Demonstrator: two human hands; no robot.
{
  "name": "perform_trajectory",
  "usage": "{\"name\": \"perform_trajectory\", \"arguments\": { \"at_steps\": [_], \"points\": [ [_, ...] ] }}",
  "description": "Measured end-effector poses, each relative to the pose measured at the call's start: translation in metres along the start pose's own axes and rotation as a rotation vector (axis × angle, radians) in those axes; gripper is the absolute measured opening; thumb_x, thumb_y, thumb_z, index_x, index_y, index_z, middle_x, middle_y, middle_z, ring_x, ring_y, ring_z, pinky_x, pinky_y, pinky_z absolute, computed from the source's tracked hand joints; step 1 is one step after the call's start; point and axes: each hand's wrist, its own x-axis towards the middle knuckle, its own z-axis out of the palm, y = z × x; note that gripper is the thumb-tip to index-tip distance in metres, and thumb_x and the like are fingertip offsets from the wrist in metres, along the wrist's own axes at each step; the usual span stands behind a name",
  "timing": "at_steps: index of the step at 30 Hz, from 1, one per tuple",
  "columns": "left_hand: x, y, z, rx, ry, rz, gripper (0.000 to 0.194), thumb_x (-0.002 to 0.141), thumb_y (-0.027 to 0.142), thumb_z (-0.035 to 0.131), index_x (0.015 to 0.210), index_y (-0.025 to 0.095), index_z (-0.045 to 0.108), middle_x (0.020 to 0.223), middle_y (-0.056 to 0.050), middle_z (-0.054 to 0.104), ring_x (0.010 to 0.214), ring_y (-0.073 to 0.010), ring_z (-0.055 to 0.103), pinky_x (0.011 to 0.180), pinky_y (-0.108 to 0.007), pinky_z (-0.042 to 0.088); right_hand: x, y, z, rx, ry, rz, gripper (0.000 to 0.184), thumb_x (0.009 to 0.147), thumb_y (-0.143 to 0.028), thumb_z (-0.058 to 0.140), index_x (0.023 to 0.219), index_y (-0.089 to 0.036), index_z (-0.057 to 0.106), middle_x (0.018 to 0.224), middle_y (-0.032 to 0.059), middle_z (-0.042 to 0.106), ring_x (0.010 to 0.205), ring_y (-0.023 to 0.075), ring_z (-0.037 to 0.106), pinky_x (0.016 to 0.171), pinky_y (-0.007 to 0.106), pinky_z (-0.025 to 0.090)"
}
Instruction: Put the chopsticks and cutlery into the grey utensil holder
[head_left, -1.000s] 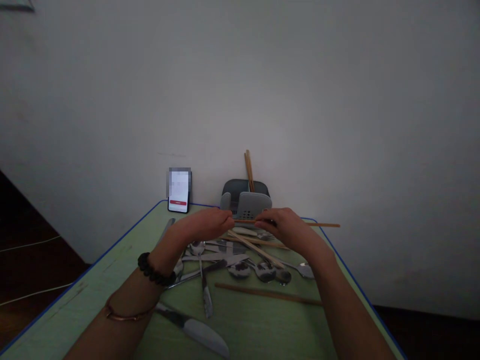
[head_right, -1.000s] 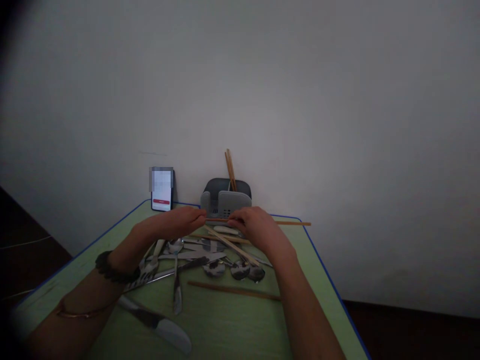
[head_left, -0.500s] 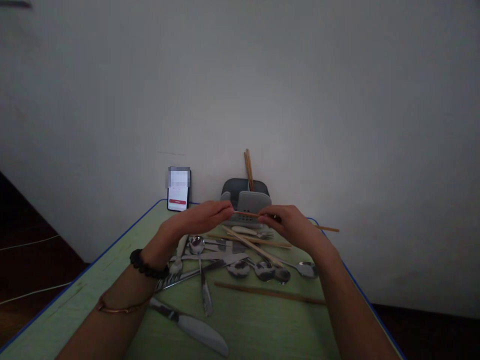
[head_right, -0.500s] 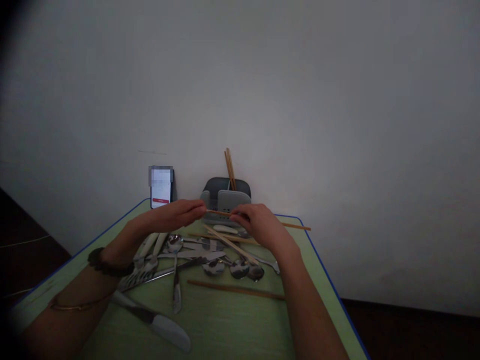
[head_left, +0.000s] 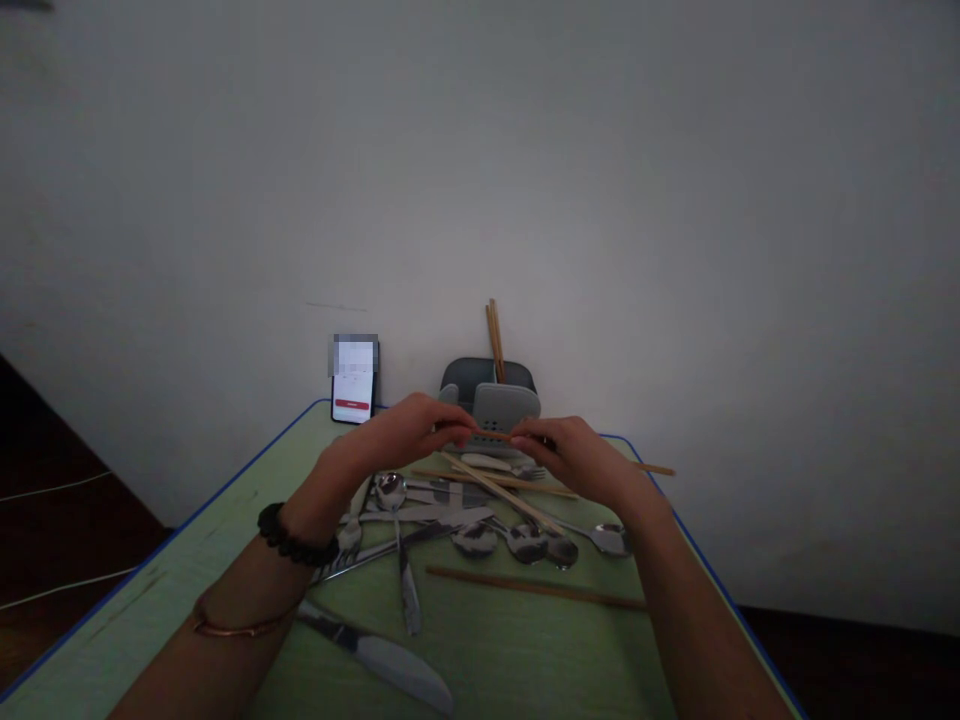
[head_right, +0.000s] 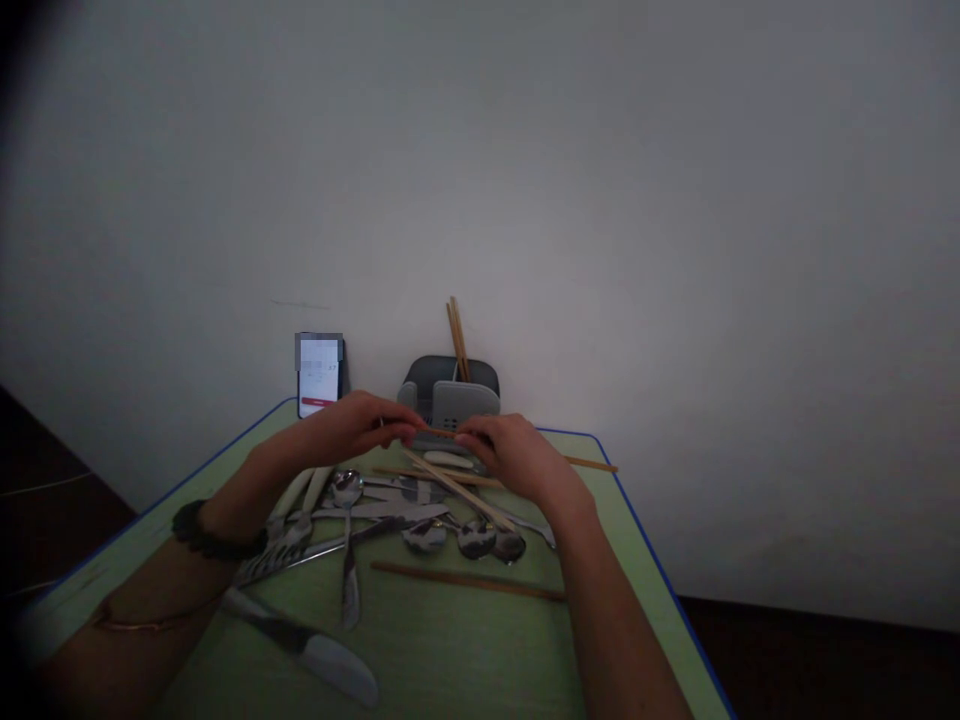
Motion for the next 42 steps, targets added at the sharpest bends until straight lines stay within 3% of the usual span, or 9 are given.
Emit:
{"name": "perform_trajectory", "arguments": {
  "at_steps": [12, 20, 30, 36, 42],
  "points": [
    [0.002, -0.007, 0.004, 0.017, 0.147, -0.135, 0.018, 0.079, 0.032, 0.064, 0.084, 0.017, 0.072, 0.078, -0.004, 0.073, 0.071, -0.0160, 0.065, 0.066, -0.024, 0.045, 0.003, -0.002, 0.003, -0.069, 0.077, 0.021, 0.017, 0.085, -0.025, 0.057, 0.093, -0.019, 0.070, 0.081, 0.0044, 0.070, 0.067, 0.0139, 0.059, 0.062, 0.024, 0.038],
    [0.003, -0.009, 0.005, 0.076, 0.203, -0.083, 0.015, 0.076, 0.032, 0.067, 0.077, 0.018, 0.069, 0.074, -0.001, 0.070, 0.069, -0.0146, 0.062, 0.066, -0.023, 0.044, 0.003, -0.003, 0.002, -0.045, 0.050, 0.036, 0.017, 0.086, -0.027, 0.056, 0.092, -0.019, 0.070, 0.075, 0.0032, 0.069, 0.062, 0.0130, 0.057, 0.059, 0.023, 0.036],
    [0.004, 0.000, 0.004, 0.001, 0.457, 0.007, 0.029, 0.089, 0.040, 0.047, 0.082, 0.016, 0.060, 0.077, -0.001, 0.065, 0.062, -0.0113, 0.054, 0.059, -0.022, 0.040, 0.002, -0.002, 0.000, 0.086, 0.082, 0.035, 0.029, 0.093, -0.034, 0.038, 0.086, -0.017, 0.061, 0.061, -0.0008, 0.057, 0.054, 0.0111, 0.049, 0.054, 0.022, 0.032],
    [0.004, -0.003, 0.007, 0.146, 0.382, 0.065, 0.034, 0.095, 0.036, 0.031, 0.073, 0.017, 0.049, 0.065, 0.001, 0.052, 0.058, -0.0118, 0.046, 0.058, -0.024, 0.035, 0.002, -0.006, -0.003, 0.006, 0.130, 0.030, 0.026, 0.092, -0.033, 0.042, 0.091, -0.019, 0.064, 0.066, 0.0003, 0.062, 0.055, 0.0113, 0.052, 0.056, 0.022, 0.034],
    [0.004, -0.004, 0.008, 0.111, 0.317, 0.059, 0.035, 0.094, 0.036, 0.029, 0.067, 0.018, 0.043, 0.062, 0.003, 0.045, 0.056, -0.0111, 0.041, 0.056, -0.023, 0.031, 0.000, -0.009, -0.003, -0.168, 0.205, 0.039, 0.024, 0.092, -0.035, 0.046, 0.096, -0.024, 0.067, 0.087, 0.0025, 0.072, 0.074, 0.0170, 0.064, 0.064, 0.025, 0.039]
  ]
}}
